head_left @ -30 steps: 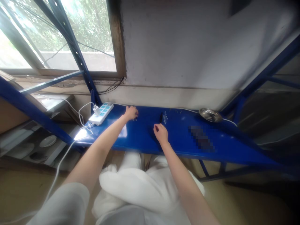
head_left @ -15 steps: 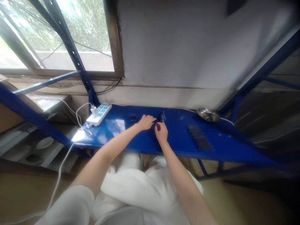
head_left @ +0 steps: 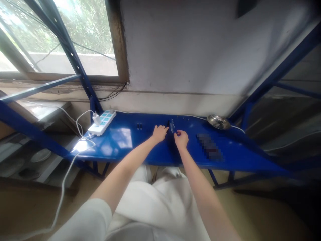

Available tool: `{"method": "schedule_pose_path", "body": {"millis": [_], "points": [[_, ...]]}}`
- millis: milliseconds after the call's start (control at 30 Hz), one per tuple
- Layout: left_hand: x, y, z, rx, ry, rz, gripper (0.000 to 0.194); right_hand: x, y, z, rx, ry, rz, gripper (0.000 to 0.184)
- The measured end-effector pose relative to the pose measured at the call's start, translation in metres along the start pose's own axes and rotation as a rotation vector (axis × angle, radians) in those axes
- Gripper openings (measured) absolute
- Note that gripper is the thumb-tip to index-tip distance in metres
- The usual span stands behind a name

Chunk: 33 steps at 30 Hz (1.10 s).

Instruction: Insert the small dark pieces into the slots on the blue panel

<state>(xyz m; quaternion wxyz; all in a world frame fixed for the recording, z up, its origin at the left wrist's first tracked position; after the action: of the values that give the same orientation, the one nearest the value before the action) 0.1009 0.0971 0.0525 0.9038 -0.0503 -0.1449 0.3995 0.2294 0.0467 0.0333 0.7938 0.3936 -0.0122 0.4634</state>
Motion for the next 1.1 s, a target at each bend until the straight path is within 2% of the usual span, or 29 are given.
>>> {"method": "schedule_pose_path", "body": {"millis": [167, 400, 633, 767, 867, 1100], "points": [[-0.001, 0.001, 0.015, -0.076, -0.109, 0.021, 0.027, 0.007, -0.009, -0.016, -0.206, 0.128, -0.022, 0.023], [-0.014, 0.017, 0.044, -0.382, -0.251, 0.035, 0.020, 0.014, -0.004, -0.033, -0.328, 0.243, 0.005, 0.026], [-0.031, 0.023, 0.082, -0.552, -0.410, 0.005, 0.015, 0.019, 0.001, -0.039, -0.354, 0.257, 0.002, 0.025], [-0.039, 0.024, 0.094, -0.576, -0.441, -0.006, 0.013, 0.016, 0.006, -0.038, -0.341, 0.241, 0.019, 0.022], [-0.043, 0.028, 0.097, -0.574, -0.451, 0.013, 0.014, 0.009, 0.021, -0.037, -0.327, 0.215, 0.095, 0.021], [-0.048, 0.037, 0.098, -0.557, -0.450, 0.064, 0.017, -0.016, 0.081, -0.024, -0.226, 0.110, 0.408, 0.021]]}}
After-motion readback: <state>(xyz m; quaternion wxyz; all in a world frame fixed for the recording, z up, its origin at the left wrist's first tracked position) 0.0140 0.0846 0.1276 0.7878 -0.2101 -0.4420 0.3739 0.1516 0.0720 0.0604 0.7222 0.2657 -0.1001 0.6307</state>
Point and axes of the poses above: each hand's wrist, its own x-axis towards the middle knuckle, its own z-axis out of the back of the hand, y = z × x, the point moved 8 cm from there along x, towards the middle knuckle, and after that the axes turned 10 degrees about -x, right-handed, at the moved point
